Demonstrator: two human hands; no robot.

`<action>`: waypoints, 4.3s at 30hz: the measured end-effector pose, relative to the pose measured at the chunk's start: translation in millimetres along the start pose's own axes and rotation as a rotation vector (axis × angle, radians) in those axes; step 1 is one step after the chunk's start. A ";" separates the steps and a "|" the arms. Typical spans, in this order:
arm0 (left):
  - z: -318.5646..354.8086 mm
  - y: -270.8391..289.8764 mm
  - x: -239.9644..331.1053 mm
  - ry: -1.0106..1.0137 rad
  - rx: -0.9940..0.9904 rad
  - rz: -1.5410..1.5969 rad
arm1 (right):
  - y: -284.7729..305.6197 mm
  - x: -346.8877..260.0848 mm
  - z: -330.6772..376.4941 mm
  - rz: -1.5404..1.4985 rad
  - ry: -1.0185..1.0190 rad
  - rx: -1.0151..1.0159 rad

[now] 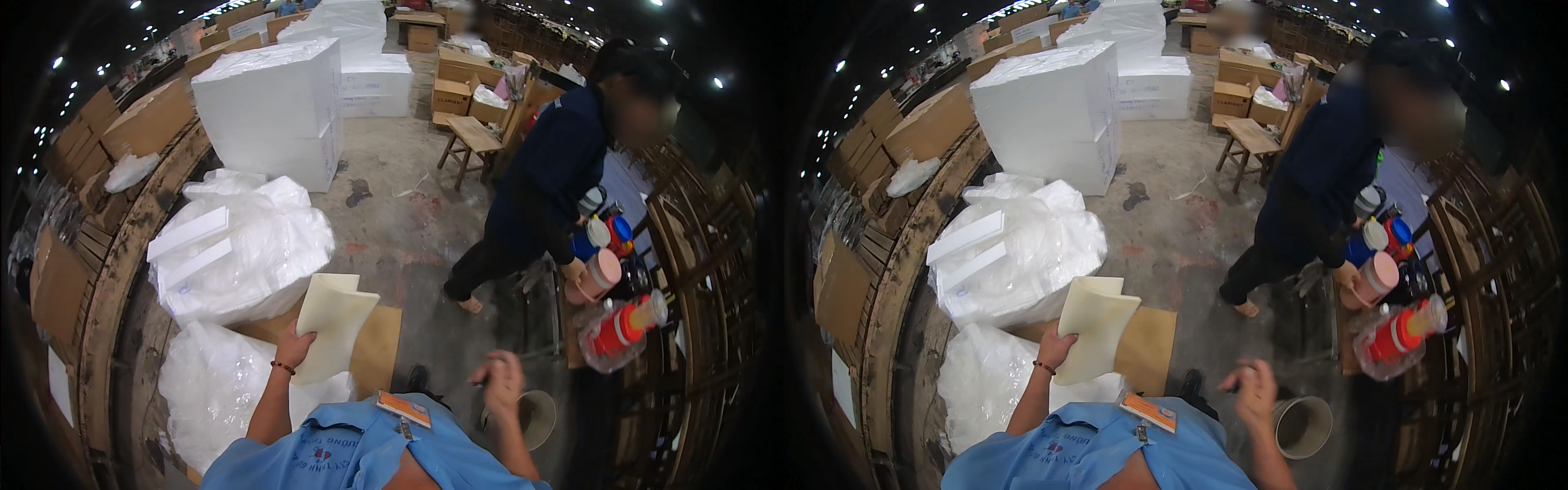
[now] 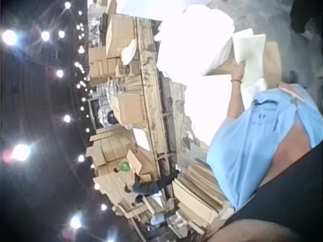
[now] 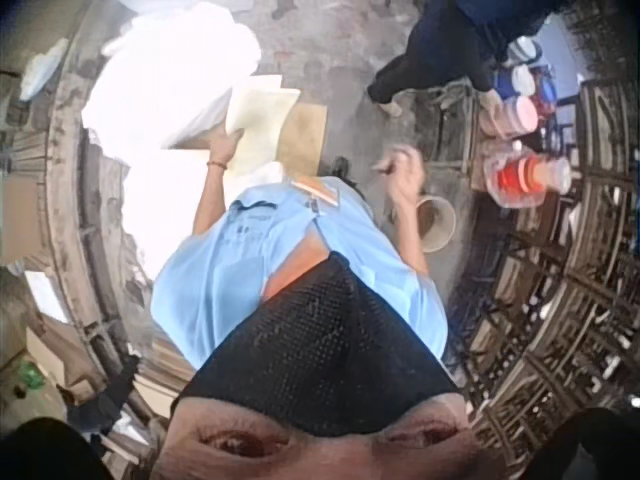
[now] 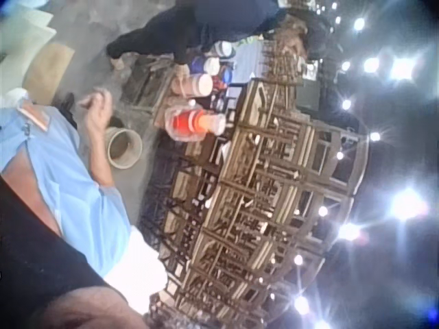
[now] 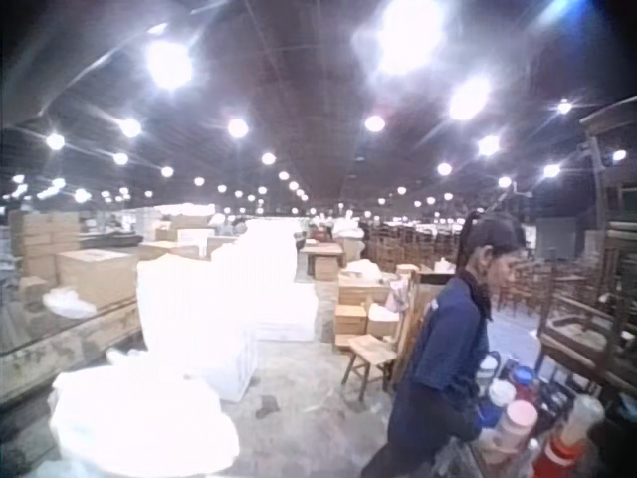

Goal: The person retrieves white foam sheets from a plastic bag, walks to a workbench, and uses a utility knife to cut the foam into smaller rectangular pieces. The cut pieces are then placed on a nearby surface.

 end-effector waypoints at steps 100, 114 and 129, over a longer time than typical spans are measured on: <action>-1251.9 -1121.7 382.4 -0.686 -2.604 -1.289 | 110.8 472.9 -1412.9 -0.543 -0.329 1.478; -1274.0 -1062.8 371.0 -0.672 -1.548 -0.497 | 151.8 514.0 -1442.5 -0.018 -0.656 1.445; -1272.7 -1068.6 393.6 -0.908 -1.954 -0.815 | 146.1 488.7 -1454.3 0.667 -0.960 1.098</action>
Point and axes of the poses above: each hand's wrist, its own z-axis away from the middle knuckle, its own y-axis out of the back of the hand, x = y × z, the point moved 3 cm from there along -z, towards the middle knuckle, and after that the axes turned 3 degrees about z, right-handed, at the moved point
